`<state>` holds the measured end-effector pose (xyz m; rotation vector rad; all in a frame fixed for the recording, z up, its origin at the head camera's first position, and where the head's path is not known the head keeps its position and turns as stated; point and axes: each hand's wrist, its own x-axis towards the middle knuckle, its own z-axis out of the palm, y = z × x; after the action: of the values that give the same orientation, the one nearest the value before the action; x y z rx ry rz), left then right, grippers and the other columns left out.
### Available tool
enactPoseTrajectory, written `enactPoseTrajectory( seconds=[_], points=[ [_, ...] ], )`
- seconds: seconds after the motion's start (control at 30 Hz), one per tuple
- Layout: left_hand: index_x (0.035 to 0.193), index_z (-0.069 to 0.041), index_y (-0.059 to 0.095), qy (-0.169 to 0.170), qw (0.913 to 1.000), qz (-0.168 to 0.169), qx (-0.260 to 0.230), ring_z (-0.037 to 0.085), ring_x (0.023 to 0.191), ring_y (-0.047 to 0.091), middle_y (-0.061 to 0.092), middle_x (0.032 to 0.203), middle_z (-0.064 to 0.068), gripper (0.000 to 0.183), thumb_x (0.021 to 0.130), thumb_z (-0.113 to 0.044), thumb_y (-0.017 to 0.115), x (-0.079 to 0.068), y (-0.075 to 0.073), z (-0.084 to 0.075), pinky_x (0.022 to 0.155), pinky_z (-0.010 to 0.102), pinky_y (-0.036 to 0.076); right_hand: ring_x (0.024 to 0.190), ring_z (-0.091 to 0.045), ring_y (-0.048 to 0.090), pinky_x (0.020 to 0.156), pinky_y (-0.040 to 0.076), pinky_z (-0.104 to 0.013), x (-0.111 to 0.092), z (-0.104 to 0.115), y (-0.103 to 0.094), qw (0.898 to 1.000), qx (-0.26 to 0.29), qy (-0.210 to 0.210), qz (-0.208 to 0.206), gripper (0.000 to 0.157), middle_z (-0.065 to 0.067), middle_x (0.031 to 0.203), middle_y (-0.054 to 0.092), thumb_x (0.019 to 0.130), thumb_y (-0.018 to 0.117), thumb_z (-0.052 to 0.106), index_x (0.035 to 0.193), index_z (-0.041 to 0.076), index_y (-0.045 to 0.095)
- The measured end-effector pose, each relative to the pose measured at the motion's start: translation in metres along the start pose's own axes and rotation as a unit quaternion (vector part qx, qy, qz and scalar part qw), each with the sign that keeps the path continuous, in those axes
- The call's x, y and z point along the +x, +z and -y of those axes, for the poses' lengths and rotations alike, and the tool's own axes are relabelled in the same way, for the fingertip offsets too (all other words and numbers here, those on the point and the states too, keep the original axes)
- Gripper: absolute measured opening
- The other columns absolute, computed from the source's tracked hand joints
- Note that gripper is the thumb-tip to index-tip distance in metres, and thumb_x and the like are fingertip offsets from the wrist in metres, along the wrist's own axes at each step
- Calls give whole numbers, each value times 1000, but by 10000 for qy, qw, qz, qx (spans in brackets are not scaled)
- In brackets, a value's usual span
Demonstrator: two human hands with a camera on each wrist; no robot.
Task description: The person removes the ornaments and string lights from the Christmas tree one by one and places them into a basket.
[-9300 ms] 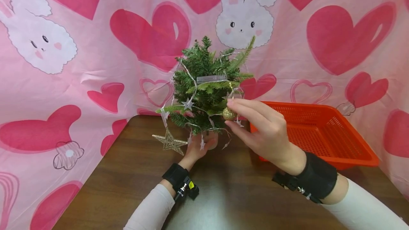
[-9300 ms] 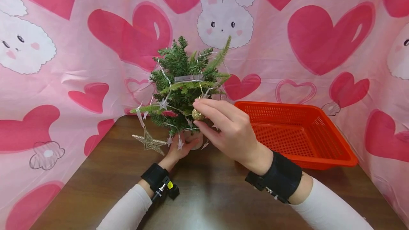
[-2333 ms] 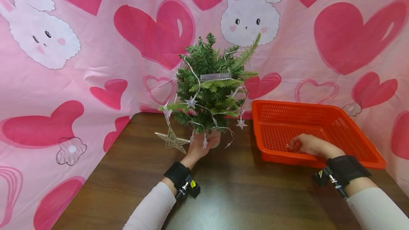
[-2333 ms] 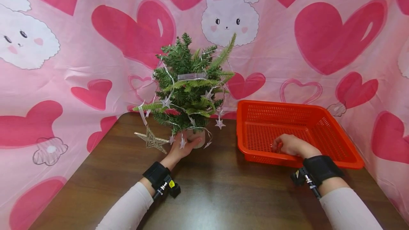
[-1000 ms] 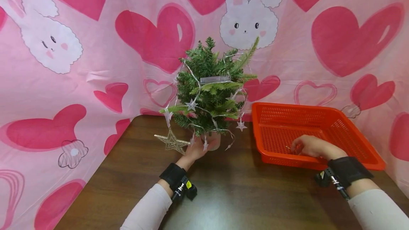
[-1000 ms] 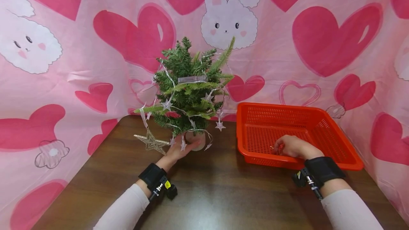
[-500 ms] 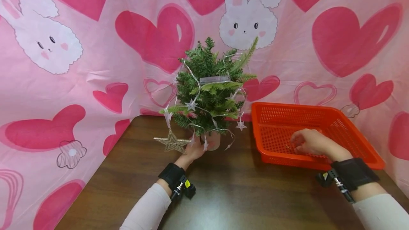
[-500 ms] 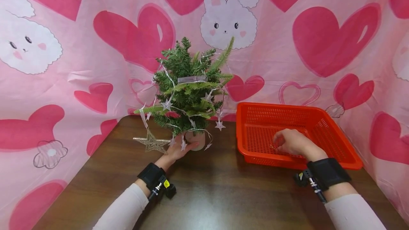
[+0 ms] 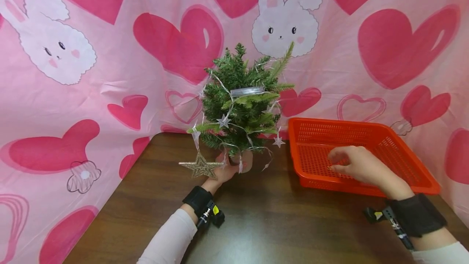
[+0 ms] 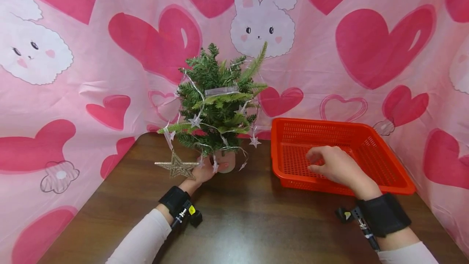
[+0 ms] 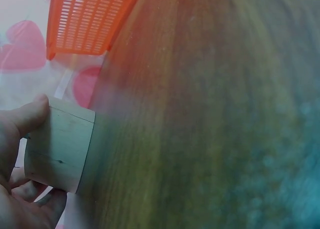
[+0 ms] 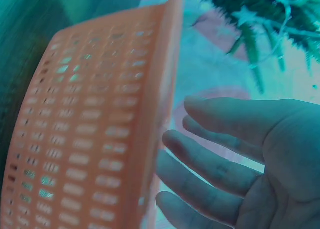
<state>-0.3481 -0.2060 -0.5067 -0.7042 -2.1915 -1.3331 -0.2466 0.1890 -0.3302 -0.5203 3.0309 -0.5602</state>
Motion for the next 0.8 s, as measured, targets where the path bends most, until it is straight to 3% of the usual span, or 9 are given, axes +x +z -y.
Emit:
enactPoseTrajectory(
  seconds=[0.03, 0.07, 0.17, 0.3, 0.4, 0.67, 0.8],
  points=[
    [127, -7, 52, -142, 9999, -19, 29, 27, 103, 67, 66, 116, 16, 58, 80, -23, 82, 1, -3, -13, 87, 36, 56, 95, -28, 68, 81, 57, -51, -2, 4, -1, 10000, 20, -27, -78, 36, -8, 102, 75, 81, 81, 27, 111, 11, 72],
    [125, -2, 51, -44, 9962, -304, 813, 31, 101, 69, 68, 113, 20, 69, 70, -21, 88, 2, -6, -26, 80, 37, 58, 94, -26, 69, 80, 57, -50, -4, 7, -2, 9999, 45, -44, -150, 35, -7, 102, 75, 81, 81, 27, 111, 12, 72],
    [118, -2, 56, -340, 9976, -239, 550, 37, 105, 66, 68, 111, 20, 61, 67, -11, 87, 3, -12, -50, 87, 45, 55, 89, -22, 70, 77, 59, -46, -8, 17, -5, 9991, 119, -179, -365, 33, -4, 100, 75, 81, 81, 27, 109, 14, 72],
    [119, -3, 58, -411, 9990, -26, 174, 35, 109, 64, 67, 115, 19, 56, 70, -11, 84, 7, -9, -38, 91, 48, 54, 83, -15, 69, 71, 59, -35, -13, 29, -5, 9972, 105, -391, -636, 28, 0, 97, 75, 81, 82, 26, 106, 17, 73],
    [128, -6, 56, -583, 9976, 233, 277, 32, 116, 62, 66, 122, 15, 65, 72, -22, 85, 9, -8, -28, 94, 50, 52, 81, -12, 68, 68, 58, -31, -15, 37, -4, 9957, 29, -474, -790, 25, 3, 95, 75, 81, 82, 25, 103, 20, 73],
    [109, -7, 59, -1327, 9886, 409, 583, 30, 96, 66, 67, 101, 13, 53, 73, -34, 86, 10, -8, -34, 82, 46, 54, 82, -9, 68, 70, 57, -28, -19, 54, -3, 9936, 45, -639, -932, 24, 6, 95, 74, 80, 82, 25, 103, 23, 72],
    [124, -3, 59, -1635, 9821, 797, 489, 35, 106, 66, 68, 113, 17, 62, 76, -34, 84, 9, -18, -35, 85, 51, 54, 81, -8, 68, 70, 58, -29, -20, 62, -3, 9916, 163, -828, -980, 23, 7, 95, 74, 81, 81, 25, 103, 23, 72]
  ],
)
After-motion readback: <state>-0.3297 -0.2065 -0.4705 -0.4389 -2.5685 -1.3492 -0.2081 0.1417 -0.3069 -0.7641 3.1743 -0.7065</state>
